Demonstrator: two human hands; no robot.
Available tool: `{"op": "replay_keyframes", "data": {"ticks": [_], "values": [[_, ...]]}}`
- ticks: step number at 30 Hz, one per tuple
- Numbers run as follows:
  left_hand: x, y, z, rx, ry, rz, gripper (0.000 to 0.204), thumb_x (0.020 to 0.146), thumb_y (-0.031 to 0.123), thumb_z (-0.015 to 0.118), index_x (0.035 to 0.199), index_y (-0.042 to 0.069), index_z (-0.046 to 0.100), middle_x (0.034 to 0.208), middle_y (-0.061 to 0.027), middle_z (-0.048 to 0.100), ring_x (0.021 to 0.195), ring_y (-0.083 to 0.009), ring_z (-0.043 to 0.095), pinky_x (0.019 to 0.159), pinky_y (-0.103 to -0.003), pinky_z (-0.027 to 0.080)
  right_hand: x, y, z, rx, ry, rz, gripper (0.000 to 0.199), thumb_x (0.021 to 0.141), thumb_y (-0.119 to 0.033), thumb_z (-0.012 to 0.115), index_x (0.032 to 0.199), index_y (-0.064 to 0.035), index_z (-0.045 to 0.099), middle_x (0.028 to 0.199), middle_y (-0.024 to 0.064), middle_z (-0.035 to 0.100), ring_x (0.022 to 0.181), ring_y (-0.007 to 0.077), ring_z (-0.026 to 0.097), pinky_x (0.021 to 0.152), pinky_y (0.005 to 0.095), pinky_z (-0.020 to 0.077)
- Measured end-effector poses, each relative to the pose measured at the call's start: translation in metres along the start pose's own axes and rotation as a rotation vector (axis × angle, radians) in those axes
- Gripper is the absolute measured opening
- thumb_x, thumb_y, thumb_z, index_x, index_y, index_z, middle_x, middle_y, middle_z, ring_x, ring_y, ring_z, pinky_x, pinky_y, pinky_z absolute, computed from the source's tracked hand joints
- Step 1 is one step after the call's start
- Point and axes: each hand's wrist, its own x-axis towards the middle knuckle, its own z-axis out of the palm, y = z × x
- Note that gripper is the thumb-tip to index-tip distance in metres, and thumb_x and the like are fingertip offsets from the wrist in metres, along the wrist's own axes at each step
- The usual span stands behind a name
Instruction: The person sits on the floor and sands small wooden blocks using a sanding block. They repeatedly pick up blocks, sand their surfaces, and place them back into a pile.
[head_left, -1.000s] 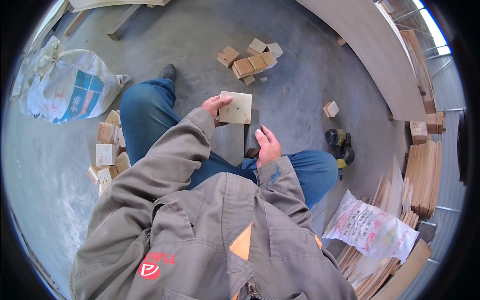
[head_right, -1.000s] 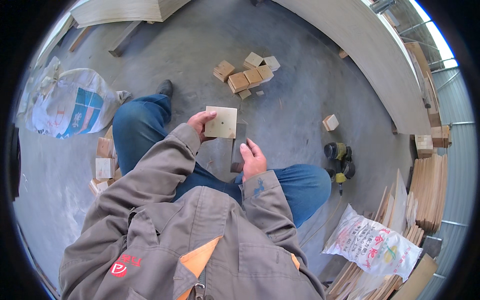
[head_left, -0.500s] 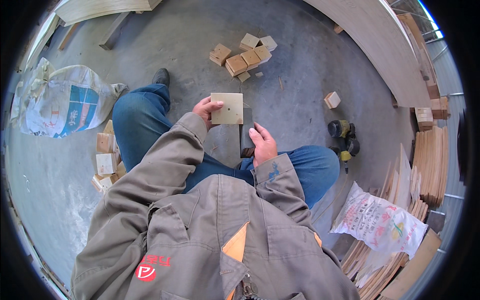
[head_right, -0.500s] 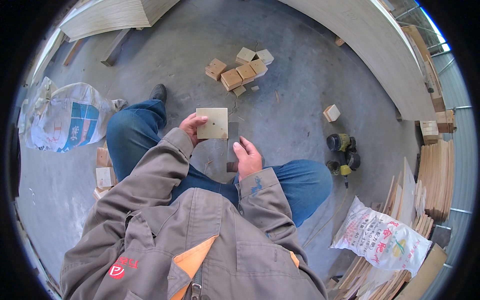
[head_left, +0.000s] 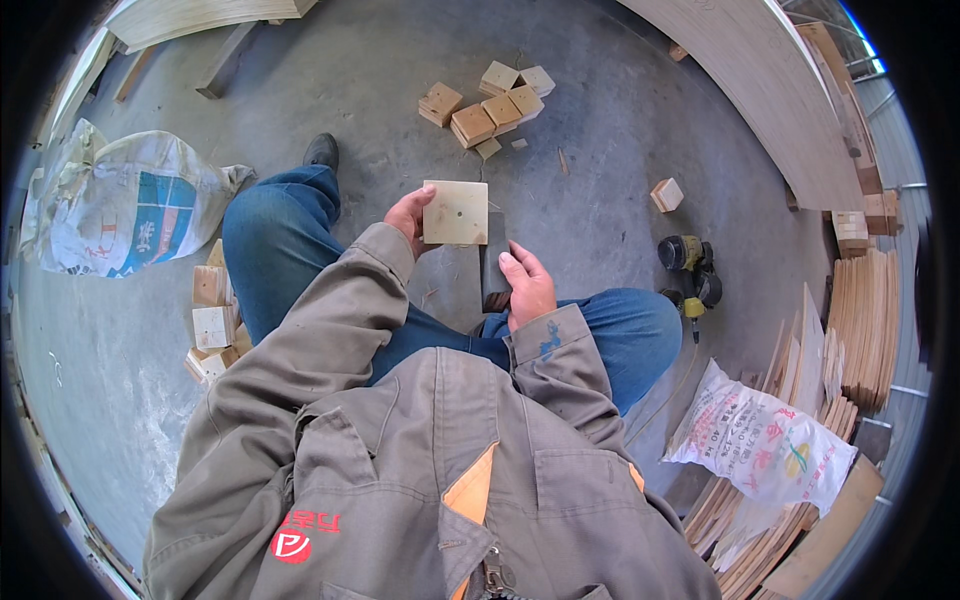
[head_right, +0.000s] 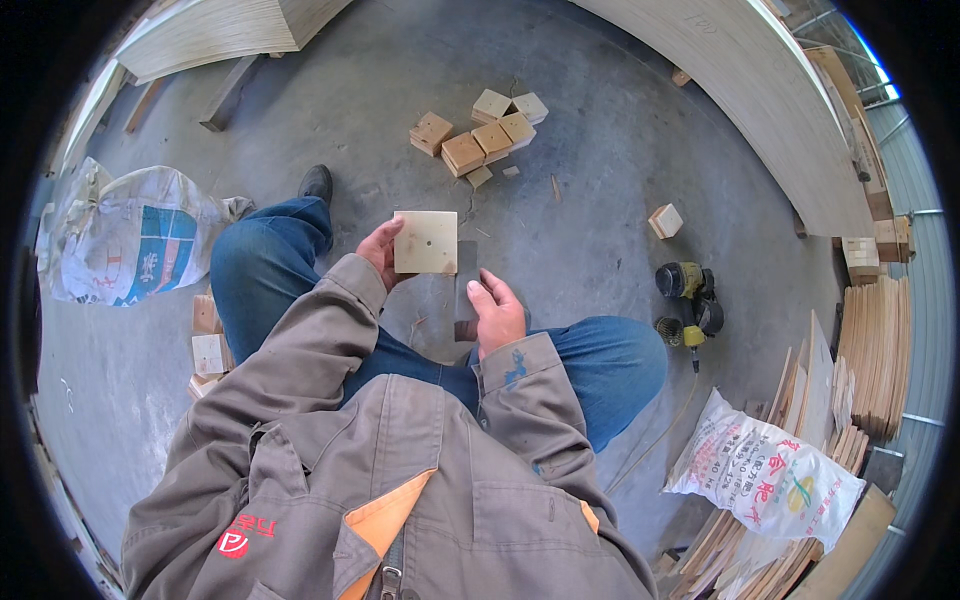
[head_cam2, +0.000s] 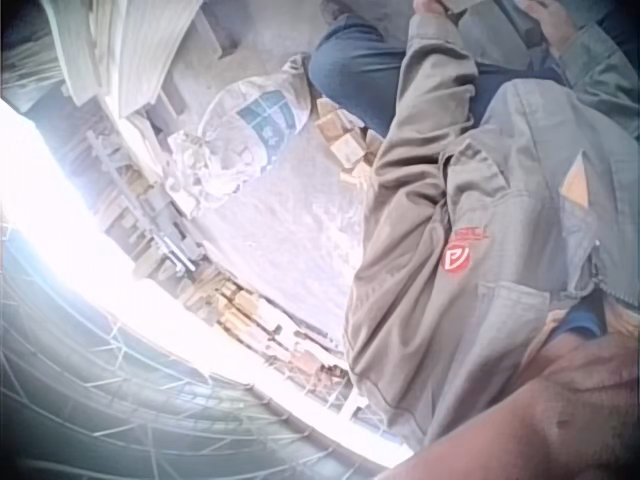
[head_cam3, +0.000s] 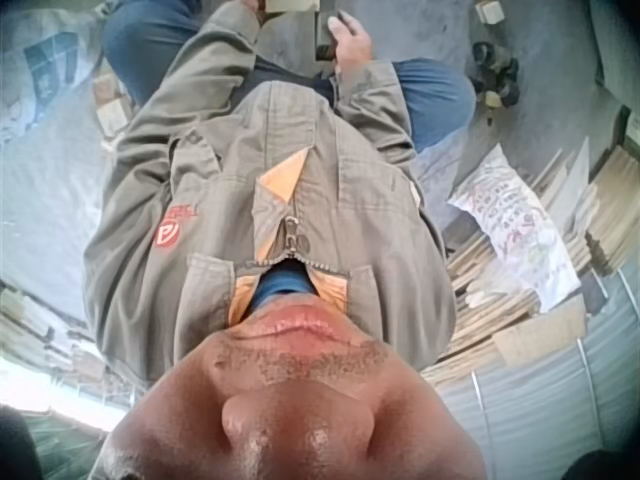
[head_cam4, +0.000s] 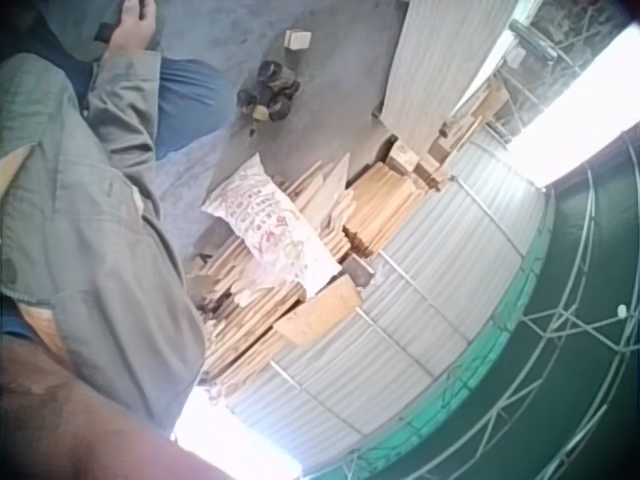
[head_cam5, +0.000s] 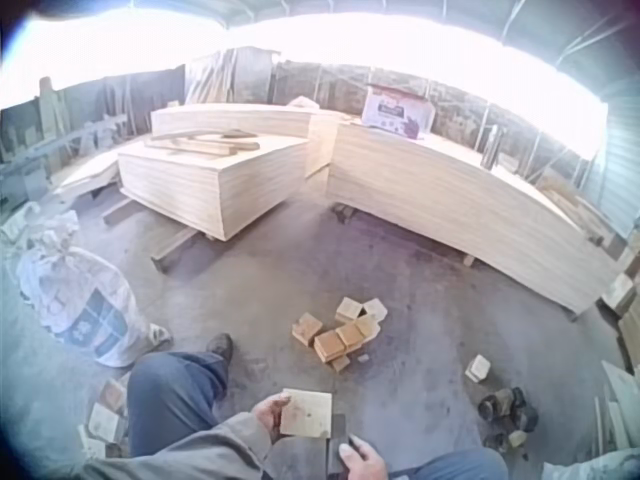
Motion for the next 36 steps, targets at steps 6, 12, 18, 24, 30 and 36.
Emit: {"op": "replay_keyframes", "data": {"ticks": [6, 12, 18, 24, 30, 36], "values": [[-0.018, 0.01, 0.018, -0.028, 0.044, -0.029, 0.058, 0.108, 0.054, 0.04, 0.141, 0.009, 0.058, 0.132, -0.0128, 0.07, 0.122, -0.0286, 0.068, 0.108, -0.045, 0.052, 0.0, 0.001, 0.0, -0.019, -0.019, -0.003, 0.051, 0.104, -0.015, 0.06, 0.148, 0.0068, 0.047, 0.136, 0.0185, 0.061, 0.112, 0.0271, 0.068, 0.072, 0.0437, 0.0672], [-0.011, 0.007, 0.011, -0.062, 0.014, -0.025, 0.061, 0.106, 0.057, 0.042, 0.142, 0.009, 0.057, 0.133, -0.0129, 0.069, 0.121, -0.0281, 0.069, 0.105, -0.043, 0.055, -0.001, 0.0, 0.0, -0.02, -0.008, 0.004, 0.051, 0.103, -0.015, 0.06, 0.147, 0.0073, 0.047, 0.134, 0.0182, 0.062, 0.113, 0.0257, 0.067, 0.073, 0.0432, 0.0668], [0.003, -0.007, -0.009, 0.045, -0.073, 0.087, 0.059, 0.096, 0.038, 0.07, 0.141, 0.004, 0.053, 0.131, -0.0141, 0.068, 0.118, -0.0324, 0.069, 0.102, -0.049, 0.056, -0.003, -0.004, 0.003, -0.017, 0.01, 0.009, 0.052, 0.103, -0.014, 0.06, 0.148, 0.0082, 0.046, 0.139, 0.0192, 0.059, 0.115, 0.0267, 0.065, 0.075, 0.0436, 0.0663], [0.011, -0.011, -0.013, 0.027, -0.083, 0.087, 0.058, 0.092, 0.03, 0.074, 0.139, 0.002, 0.053, 0.129, -0.0159, 0.067, 0.118, -0.0335, 0.069, 0.103, -0.052, 0.056, -0.003, -0.004, 0.002, -0.014, 0.009, 0.0, 0.051, 0.103, -0.014, 0.059, 0.147, 0.0072, 0.047, 0.137, 0.0186, 0.06, 0.113, 0.0263, 0.066, 0.073, 0.0438, 0.0664], [0.004, -0.008, -0.007, 0.047, -0.081, 0.089, 0.056, 0.092, 0.027, 0.073, 0.139, 0.004, 0.054, 0.13, -0.0155, 0.066, 0.12, -0.0327, 0.067, 0.102, -0.052, 0.055, -0.004, -0.009, 0.003, 0.003, 0.014, 0.032, 0.048, 0.104, -0.015, 0.058, 0.147, 0.0048, 0.049, 0.134, 0.0174, 0.061, 0.109, 0.0257, 0.068, 0.07, 0.0436, 0.0665], [0.004, -0.007, -0.009, 0.07, -0.168, 0.109, 0.058, 0.087, 0.023, 0.076, 0.138, 0.005, 0.056, 0.13, -0.0151, 0.066, 0.119, -0.0314, 0.067, 0.101, -0.05, 0.055, -0.004, -0.009, 0.006, 0.056, 0.047, 0.014, 0.043, 0.104, -0.009, 0.058, 0.142, 0.01, 0.051, 0.129, 0.0186, 0.065, 0.112, 0.0219, 0.068, 0.097, 0.0353, 0.0562]]}}
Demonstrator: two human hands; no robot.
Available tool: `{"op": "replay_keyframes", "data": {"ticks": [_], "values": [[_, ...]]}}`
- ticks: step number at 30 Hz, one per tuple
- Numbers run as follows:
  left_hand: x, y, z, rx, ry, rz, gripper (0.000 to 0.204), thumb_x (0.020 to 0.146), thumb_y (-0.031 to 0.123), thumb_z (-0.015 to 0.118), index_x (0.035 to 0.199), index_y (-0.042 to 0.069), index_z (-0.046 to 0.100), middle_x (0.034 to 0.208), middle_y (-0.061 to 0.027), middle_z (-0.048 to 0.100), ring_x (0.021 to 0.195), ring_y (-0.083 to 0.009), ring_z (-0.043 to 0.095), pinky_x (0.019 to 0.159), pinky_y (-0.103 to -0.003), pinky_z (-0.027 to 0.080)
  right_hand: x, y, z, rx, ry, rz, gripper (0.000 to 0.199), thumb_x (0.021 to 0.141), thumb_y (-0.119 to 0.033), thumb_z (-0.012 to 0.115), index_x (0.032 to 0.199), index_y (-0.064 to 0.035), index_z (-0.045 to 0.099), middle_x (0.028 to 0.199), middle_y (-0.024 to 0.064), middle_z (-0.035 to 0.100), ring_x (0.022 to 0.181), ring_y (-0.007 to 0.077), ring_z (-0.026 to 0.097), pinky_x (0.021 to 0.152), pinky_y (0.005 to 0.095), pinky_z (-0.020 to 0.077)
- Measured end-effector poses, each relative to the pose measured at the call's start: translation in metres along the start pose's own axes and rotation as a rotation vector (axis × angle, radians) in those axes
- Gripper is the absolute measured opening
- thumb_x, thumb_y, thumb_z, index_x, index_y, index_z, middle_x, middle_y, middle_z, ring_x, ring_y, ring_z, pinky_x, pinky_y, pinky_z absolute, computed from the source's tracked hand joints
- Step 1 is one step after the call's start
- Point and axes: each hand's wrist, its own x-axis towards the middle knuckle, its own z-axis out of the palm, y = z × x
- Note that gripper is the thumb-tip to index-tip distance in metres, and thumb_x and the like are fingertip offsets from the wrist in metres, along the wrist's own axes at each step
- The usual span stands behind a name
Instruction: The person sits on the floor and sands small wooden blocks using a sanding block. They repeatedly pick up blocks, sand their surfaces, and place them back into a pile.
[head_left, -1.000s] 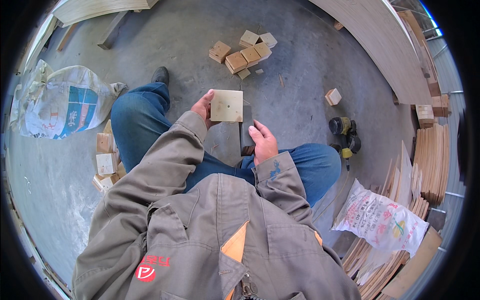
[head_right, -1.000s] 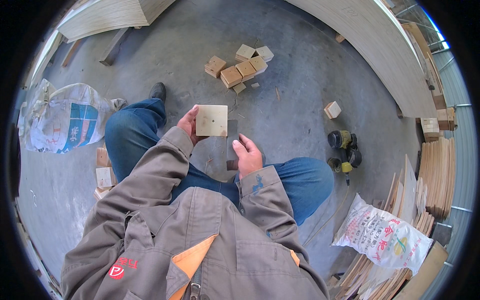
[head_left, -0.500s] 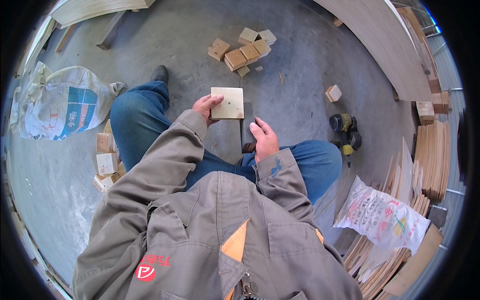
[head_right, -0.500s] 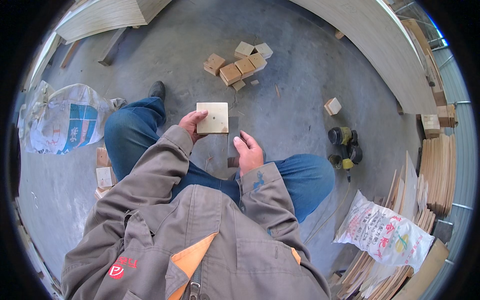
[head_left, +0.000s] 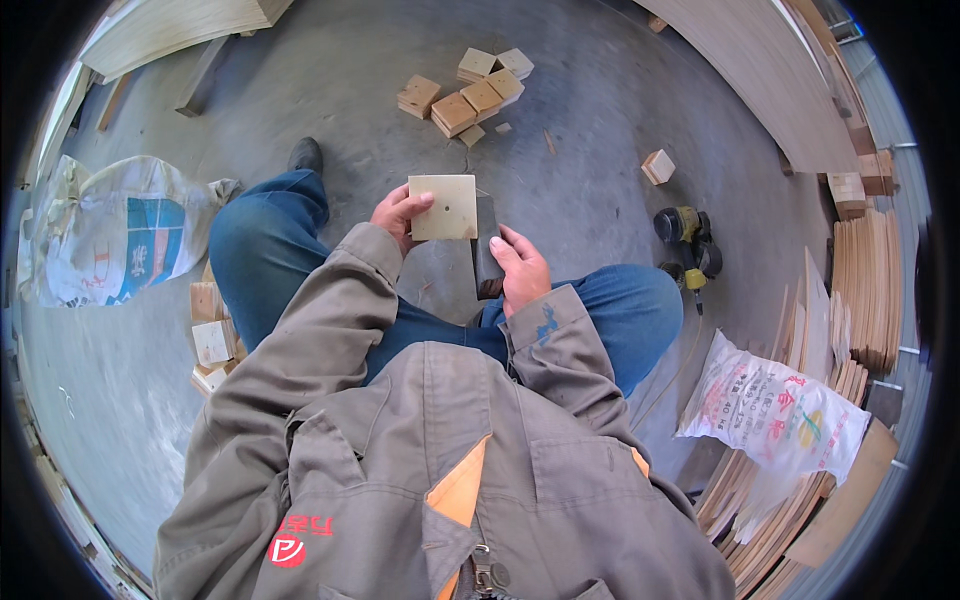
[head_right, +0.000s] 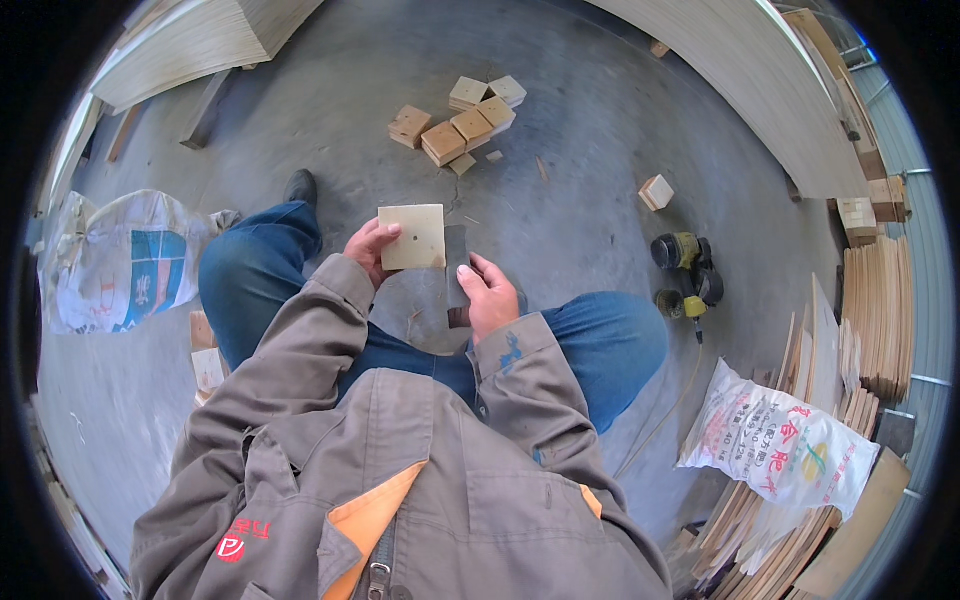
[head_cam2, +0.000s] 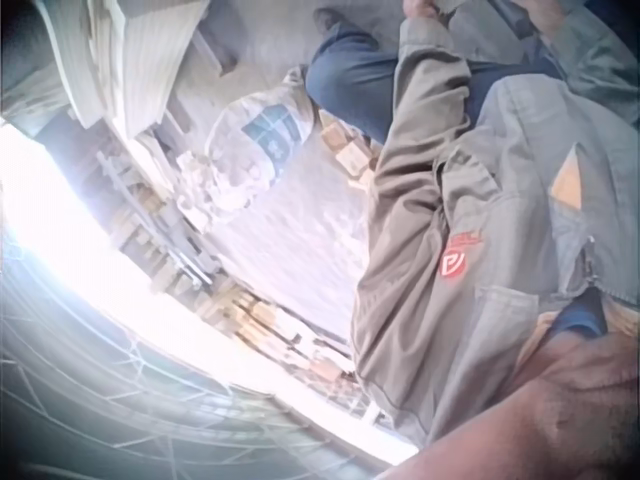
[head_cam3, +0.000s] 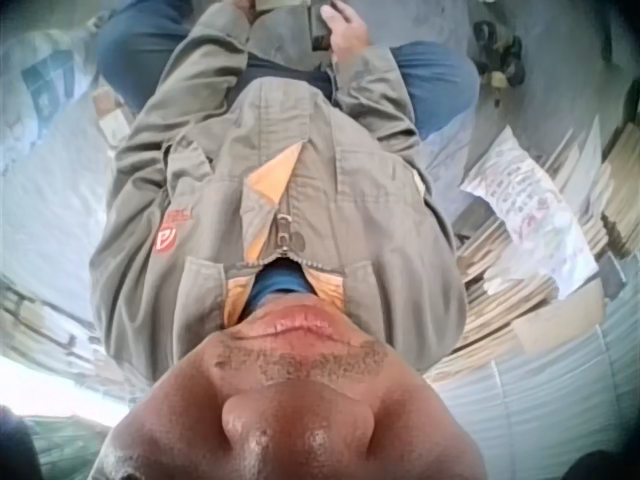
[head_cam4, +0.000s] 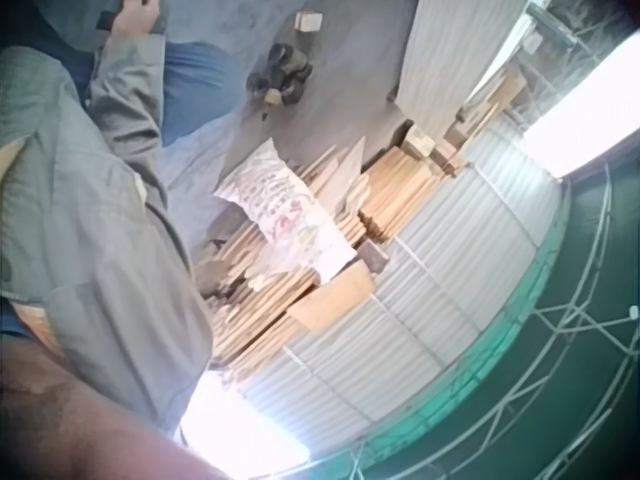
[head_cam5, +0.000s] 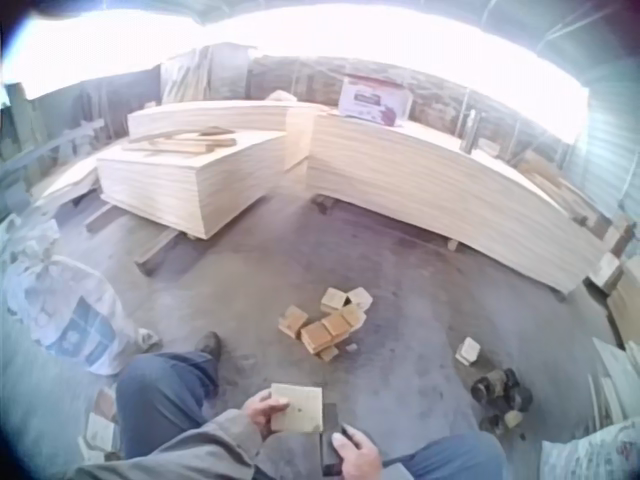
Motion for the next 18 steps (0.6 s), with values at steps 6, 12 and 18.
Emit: {"op": "replay_keyframes", "data": {"ticks": [6, 12, 18], "values": [[0.002, -0.005, -0.001, 0.079, -0.094, 0.009, 0.061, 0.082, 0.019, 0.078, 0.137, 0.003, 0.056, 0.126, -0.0142, 0.067, 0.115, -0.0287, 0.066, 0.101, -0.046, 0.055, -0.006, -0.013, 0.006, 0.026, 0.018, 0.032, 0.042, 0.104, -0.01, 0.057, 0.141, 0.0096, 0.052, 0.129, 0.0182, 0.065, 0.111, 0.0228, 0.068, 0.097, 0.0361, 0.0564], [0.001, -0.008, 0.003, 0.111, -0.175, 0.003, 0.059, 0.083, 0.02, 0.077, 0.136, 0.003, 0.056, 0.124, -0.0137, 0.067, 0.113, -0.0288, 0.066, 0.101, -0.046, 0.055, 0.005, -0.006, -0.002, 0.013, 0.04, -0.034, 0.046, 0.105, -0.016, 0.057, 0.144, 0.0057, 0.049, 0.13, 0.0171, 0.062, 0.104, 0.0263, 0.07, 0.072, 0.0449, 0.0671], [0.003, -0.01, -0.005, -0.085, -0.013, -0.012, 0.053, 0.085, 0.017, 0.073, 0.134, 0.003, 0.057, 0.124, -0.0146, 0.067, 0.113, -0.0305, 0.066, 0.101, -0.048, 0.054, 0.006, -0.001, -0.002, -0.029, -0.024, -0.062, 0.048, 0.104, -0.016, 0.061, 0.146, 0.0038, 0.05, 0.128, 0.0131, 0.064, 0.102, 0.0219, 0.069, 0.069, 0.0387, 0.0657]]}}
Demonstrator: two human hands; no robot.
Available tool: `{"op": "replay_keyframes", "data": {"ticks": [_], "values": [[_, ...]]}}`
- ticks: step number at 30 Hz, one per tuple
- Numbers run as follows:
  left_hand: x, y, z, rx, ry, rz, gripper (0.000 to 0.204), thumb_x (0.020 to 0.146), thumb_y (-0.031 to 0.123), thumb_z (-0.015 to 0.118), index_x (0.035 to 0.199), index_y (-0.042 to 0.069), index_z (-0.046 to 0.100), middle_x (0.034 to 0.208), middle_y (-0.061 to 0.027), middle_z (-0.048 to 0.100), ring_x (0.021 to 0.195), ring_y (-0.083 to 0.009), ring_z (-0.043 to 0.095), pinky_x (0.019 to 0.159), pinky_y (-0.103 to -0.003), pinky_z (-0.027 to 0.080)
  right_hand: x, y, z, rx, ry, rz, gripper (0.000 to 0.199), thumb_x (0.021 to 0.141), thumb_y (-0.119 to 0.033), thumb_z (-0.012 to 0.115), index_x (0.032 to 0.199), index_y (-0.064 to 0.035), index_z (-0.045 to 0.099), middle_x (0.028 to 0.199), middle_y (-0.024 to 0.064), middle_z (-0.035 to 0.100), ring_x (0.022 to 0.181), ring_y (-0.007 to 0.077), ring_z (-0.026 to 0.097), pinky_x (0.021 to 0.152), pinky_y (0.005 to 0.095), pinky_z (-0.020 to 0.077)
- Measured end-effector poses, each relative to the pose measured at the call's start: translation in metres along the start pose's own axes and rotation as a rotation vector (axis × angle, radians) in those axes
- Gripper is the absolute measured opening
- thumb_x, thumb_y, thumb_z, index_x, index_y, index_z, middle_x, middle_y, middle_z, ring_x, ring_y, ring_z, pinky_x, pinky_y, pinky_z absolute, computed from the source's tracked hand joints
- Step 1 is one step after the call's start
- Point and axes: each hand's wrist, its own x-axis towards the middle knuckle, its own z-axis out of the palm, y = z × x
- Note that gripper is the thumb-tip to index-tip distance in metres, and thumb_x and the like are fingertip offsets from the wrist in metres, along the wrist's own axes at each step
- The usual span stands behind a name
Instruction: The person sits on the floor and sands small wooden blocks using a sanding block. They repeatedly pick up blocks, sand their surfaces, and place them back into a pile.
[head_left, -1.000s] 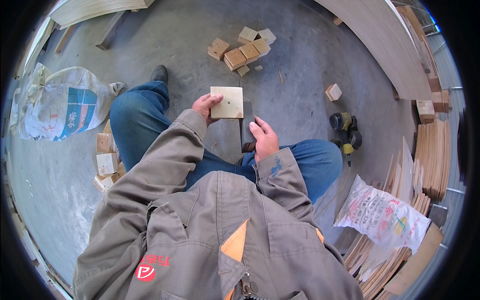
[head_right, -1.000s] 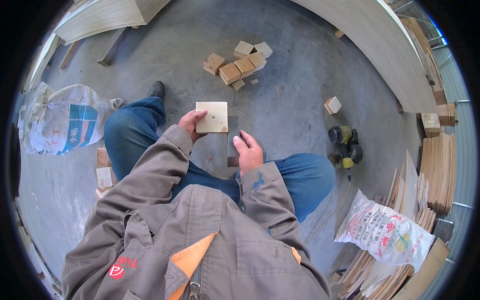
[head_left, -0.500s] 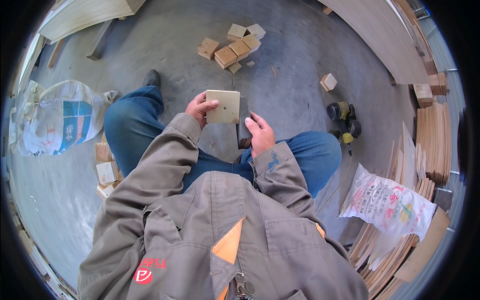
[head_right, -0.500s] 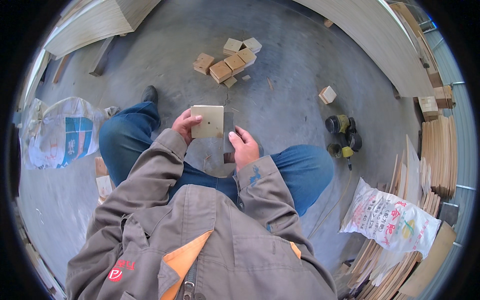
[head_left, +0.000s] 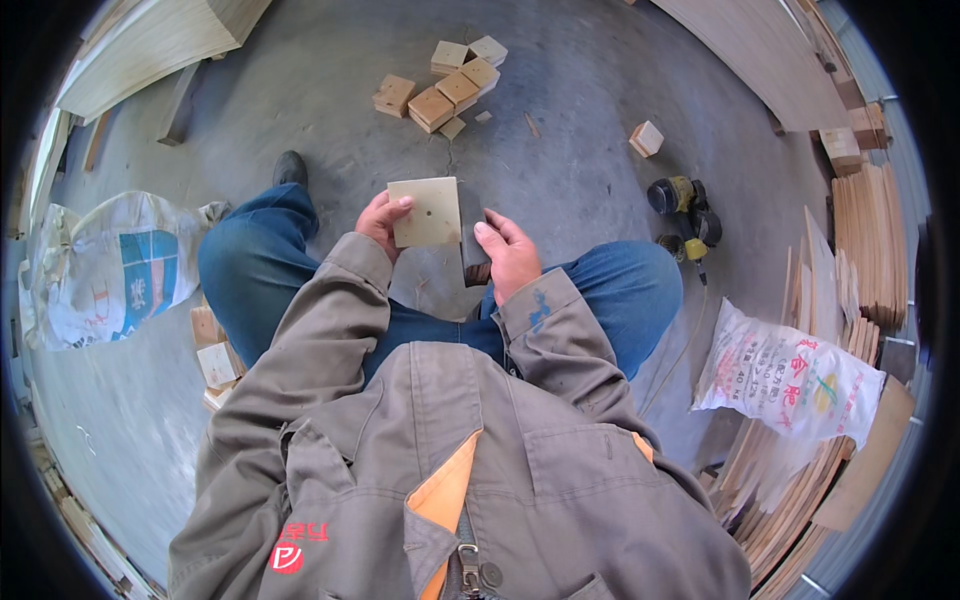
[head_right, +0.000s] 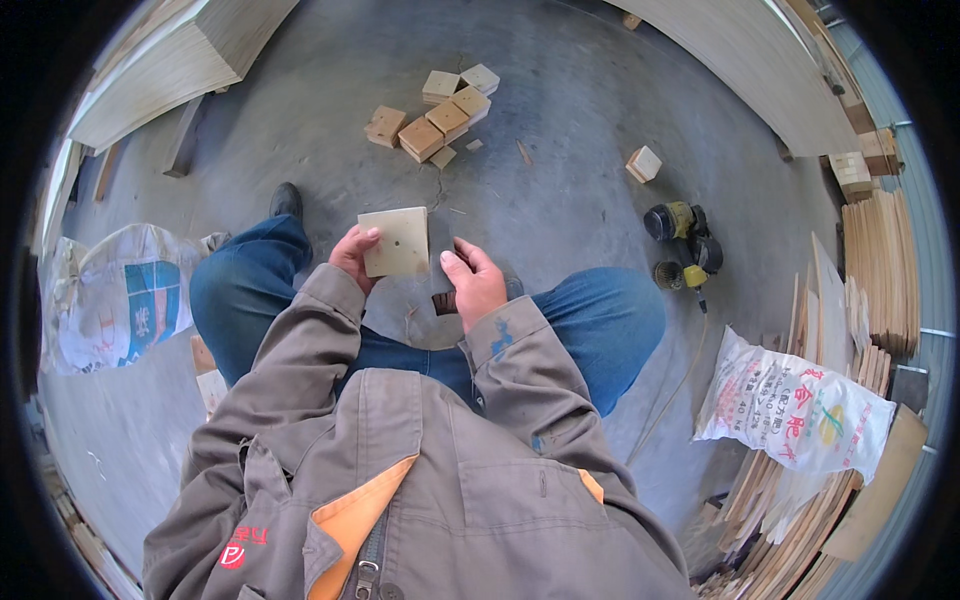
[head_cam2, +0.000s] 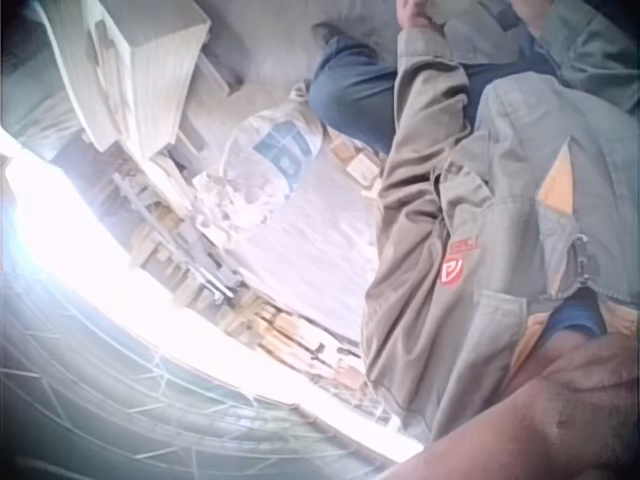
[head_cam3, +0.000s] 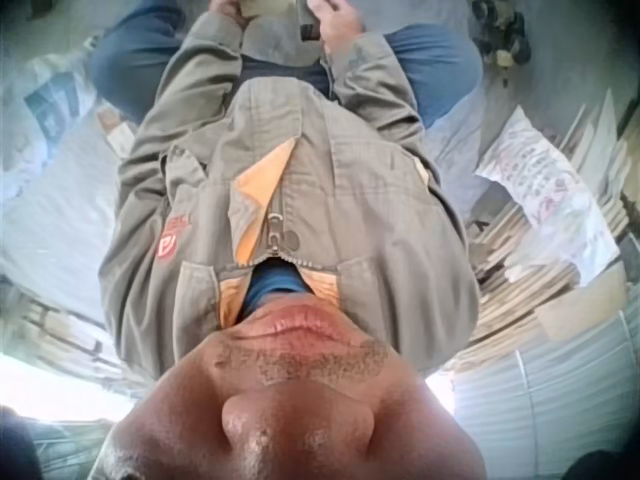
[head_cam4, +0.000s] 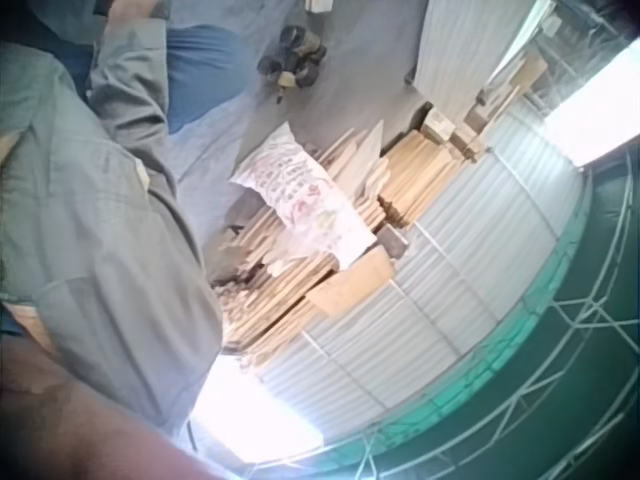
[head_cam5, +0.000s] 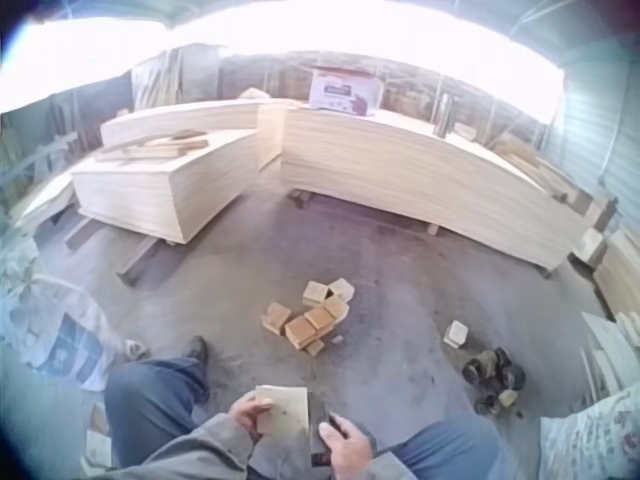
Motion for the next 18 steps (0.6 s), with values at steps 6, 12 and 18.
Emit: {"op": "replay_keyframes", "data": {"ticks": [6, 12, 18], "values": [[0.005, 0.003, -0.012, 0.009, 0.108, 0.177, 0.051, 0.09, 0.022, 0.068, 0.137, 0.007, 0.053, 0.128, -0.0141, 0.066, 0.119, -0.0316, 0.065, 0.105, -0.048, 0.053, -0.009, -0.003, 0.01, -0.015, -0.07, 0.08, 0.048, 0.104, -0.016, 0.061, 0.146, 0.0043, 0.05, 0.129, 0.0125, 0.065, 0.107, 0.02, 0.068, 0.064, 0.0357, 0.0648], [0.008, 0.0, -0.011, 0.074, 0.098, 0.149, 0.059, 0.089, 0.029, 0.074, 0.138, 0.008, 0.051, 0.127, -0.0138, 0.066, 0.117, -0.0312, 0.066, 0.105, -0.047, 0.053, -0.011, -0.007, 0.012, 0.036, -0.035, 0.062, 0.044, 0.1, -0.009, 0.065, 0.141, 0.006, 0.056, 0.128, 0.0132, 0.066, 0.108, 0.018, 0.066, 0.09, 0.0323, 0.0567], [0.011, -0.004, 0.001, 0.328, 0.034, 0.156, 0.067, 0.08, 0.029, 0.085, 0.134, 0.004, 0.055, 0.121, -0.0121, 0.067, 0.108, -0.026, 0.067, 0.099, -0.043, 0.054, 0.002, 0.006, 0.003, 0.035, 0.032, 0.013, 0.046, 0.099, -0.011, 0.067, 0.139, 0.0076, 0.057, 0.131, 0.0158, 0.065, 0.113, 0.0199, 0.065, 0.096, 0.0321, 0.0526]]}}
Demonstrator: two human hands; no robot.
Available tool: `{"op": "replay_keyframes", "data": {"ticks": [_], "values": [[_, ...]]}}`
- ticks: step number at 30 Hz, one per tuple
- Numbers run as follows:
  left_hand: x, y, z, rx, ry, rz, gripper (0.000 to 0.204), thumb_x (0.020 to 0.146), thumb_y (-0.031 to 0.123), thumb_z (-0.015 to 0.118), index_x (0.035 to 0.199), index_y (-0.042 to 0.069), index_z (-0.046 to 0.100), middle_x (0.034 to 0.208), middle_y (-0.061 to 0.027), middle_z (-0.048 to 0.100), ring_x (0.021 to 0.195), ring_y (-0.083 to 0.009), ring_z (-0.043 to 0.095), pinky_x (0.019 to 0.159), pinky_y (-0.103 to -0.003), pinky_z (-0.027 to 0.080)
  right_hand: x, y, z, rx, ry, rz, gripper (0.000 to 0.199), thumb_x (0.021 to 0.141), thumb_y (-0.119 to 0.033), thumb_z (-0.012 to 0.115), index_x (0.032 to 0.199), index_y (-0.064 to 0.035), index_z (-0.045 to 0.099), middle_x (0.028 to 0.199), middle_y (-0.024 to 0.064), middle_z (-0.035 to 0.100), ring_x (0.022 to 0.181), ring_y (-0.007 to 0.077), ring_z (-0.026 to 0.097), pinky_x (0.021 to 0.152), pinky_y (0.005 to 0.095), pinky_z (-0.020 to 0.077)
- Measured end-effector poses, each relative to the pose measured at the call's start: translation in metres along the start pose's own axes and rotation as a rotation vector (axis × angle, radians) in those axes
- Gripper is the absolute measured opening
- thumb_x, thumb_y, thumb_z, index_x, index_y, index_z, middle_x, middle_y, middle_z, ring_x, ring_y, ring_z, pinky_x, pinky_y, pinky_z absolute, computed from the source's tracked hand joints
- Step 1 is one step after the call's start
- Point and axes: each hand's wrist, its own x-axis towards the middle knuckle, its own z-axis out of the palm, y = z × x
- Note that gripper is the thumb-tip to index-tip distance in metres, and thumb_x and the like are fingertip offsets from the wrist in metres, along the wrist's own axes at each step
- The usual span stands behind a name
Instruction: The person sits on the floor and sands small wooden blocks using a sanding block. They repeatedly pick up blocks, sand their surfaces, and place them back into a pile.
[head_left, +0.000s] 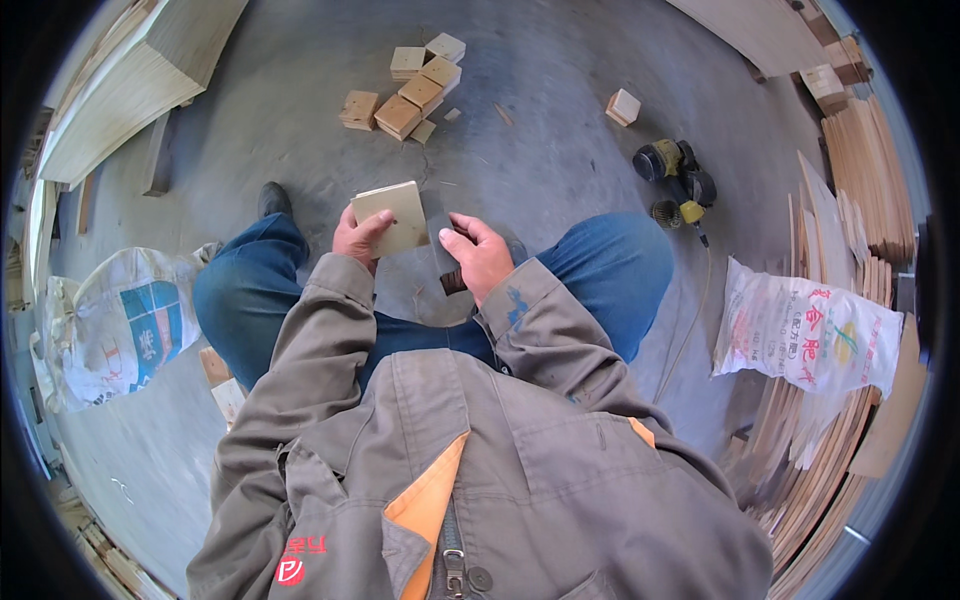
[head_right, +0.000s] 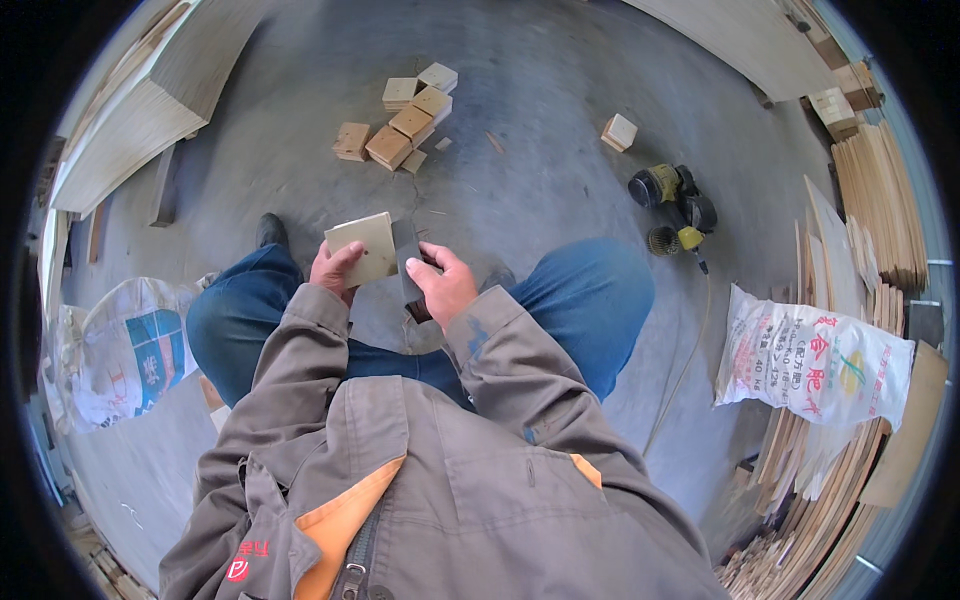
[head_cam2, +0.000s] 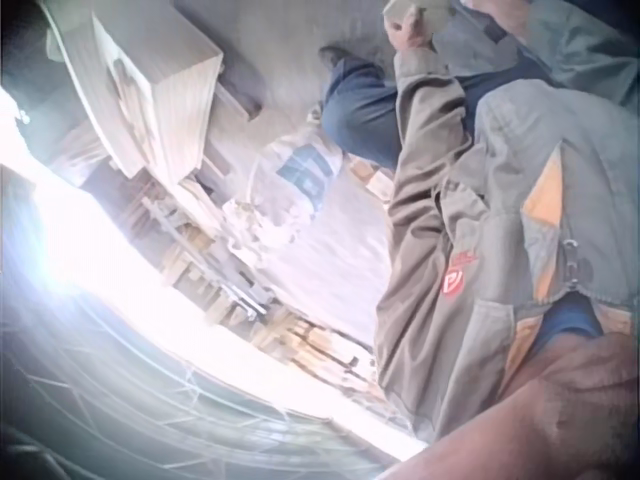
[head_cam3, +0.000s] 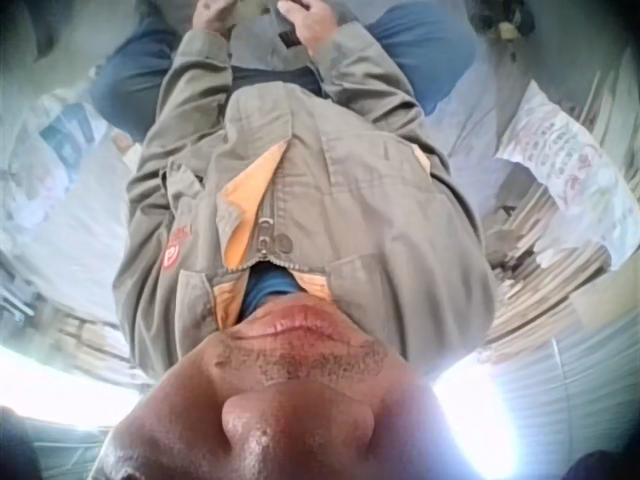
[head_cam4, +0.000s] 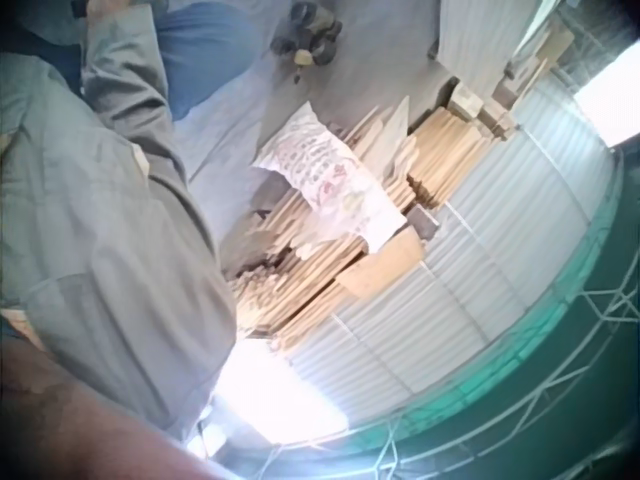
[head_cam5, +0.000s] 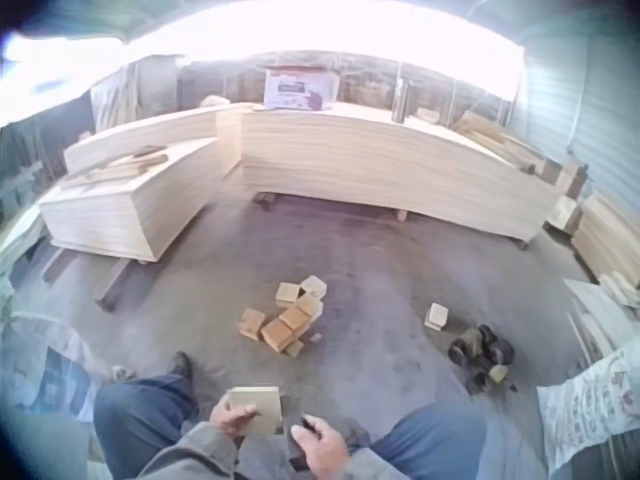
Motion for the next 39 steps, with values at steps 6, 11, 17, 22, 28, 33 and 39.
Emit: {"op": "replay_keyframes", "data": {"ticks": [6, 11, 17, 22, 28, 33, 39], "values": [[-0.018, -0.005, 0.031, 0.018, -0.296, -0.134, 0.062, 0.078, 0.025, 0.085, 0.13, 0.001, 0.061, 0.116, -0.0125, 0.069, 0.106, -0.025, 0.066, 0.095, -0.038, 0.053, 0.023, -0.007, -0.013, 0.058, 0.307, -0.144, 0.047, 0.101, -0.015, 0.064, 0.141, 0.008, 0.053, 0.133, 0.0171, 0.064, 0.114, 0.0219, 0.064, 0.095, 0.035, 0.0545], [-0.009, -0.013, 0.019, -0.168, -0.143, -0.293, 0.063, 0.087, 0.043, 0.075, 0.135, 0.006, 0.06, 0.127, -0.0119, 0.069, 0.114, -0.0305, 0.069, 0.099, -0.049, 0.055, 0.03, -0.006, -0.025, 0.182, 0.345, -0.157, 0.04, 0.104, -0.017, 0.061, 0.136, 0.0069, 0.056, 0.124, 0.014, 0.067, 0.107, 0.0207, 0.067, 0.094, 0.0352, 0.0554], [-0.003, 0.0, 0.02, -0.415, 0.266, -0.271, 0.056, 0.095, 0.044, 0.068, 0.14, 0.013, 0.056, 0.129, -0.0069, 0.069, 0.115, -0.0288, 0.068, 0.101, -0.047, 0.052, 0.016, -0.016, -0.015, 0.186, 0.22, -0.048, 0.043, 0.103, -0.016, 0.062, 0.138, 0.009, 0.054, 0.125, 0.0141, 0.067, 0.109, 0.0207, 0.066, 0.095, 0.0357, 0.0561], [-0.006, 0.01, 0.019, -0.507, 0.273, -0.316, 0.056, 0.094, 0.045, 0.065, 0.141, 0.017, 0.056, 0.133, -0.0061, 0.067, 0.121, -0.0303, 0.064, 0.104, -0.05, 0.047, 0.021, -0.001, -0.013, 0.049, 0.191, -0.035, 0.046, 0.103, -0.016, 0.063, 0.14, 0.0091, 0.052, 0.127, 0.0143, 0.066, 0.11, 0.0206, 0.065, 0.094, 0.0356, 0.0563], [-0.013, 0.023, 0.025, -0.555, 0.291, -0.33, 0.058, 0.091, 0.046, 0.067, 0.142, 0.021, 0.055, 0.134, -0.0066, 0.065, 0.124, -0.0315, 0.06, 0.105, -0.052, 0.044, 0.027, 0.01, -0.016, 0.025, 0.138, -0.06, 0.045, 0.104, -0.016, 0.063, 0.14, 0.0083, 0.052, 0.127, 0.0143, 0.065, 0.111, 0.021, 0.065, 0.091, 0.0359, 0.0587], [-0.014, 0.026, 0.029, -0.485, 0.336, -0.337, 0.063, 0.089, 0.048, 0.07, 0.142, 0.017, 0.055, 0.131, -0.0096, 0.066, 0.116, -0.0319, 0.064, 0.1, -0.049, 0.05, 0.024, 0.004, -0.014, 0.081, 0.158, -0.002, 0.044, 0.101, -0.014, 0.066, 0.138, 0.0093, 0.056, 0.125, 0.0146, 0.067, 0.109, 0.0183, 0.064, 0.096, 0.032, 0.053], [-0.014, 0.026, 0.026, -0.382, 0.379, -0.388, 0.063, 0.088, 0.055, 0.07, 0.135, 0.015, 0.059, 0.116, -0.0095, 0.071, 0.096, -0.0269, 0.07, 0.083, -0.043, 0.058, 0.017, -0.003, -0.007, 0.082, 0.143, -0.027, 0.041, 0.102, -0.013, 0.064, 0.136, 0.0084, 0.057, 0.126, 0.0147, 0.066, 0.108, 0.0188, 0.065, 0.094, 0.032, 0.0539]]}}
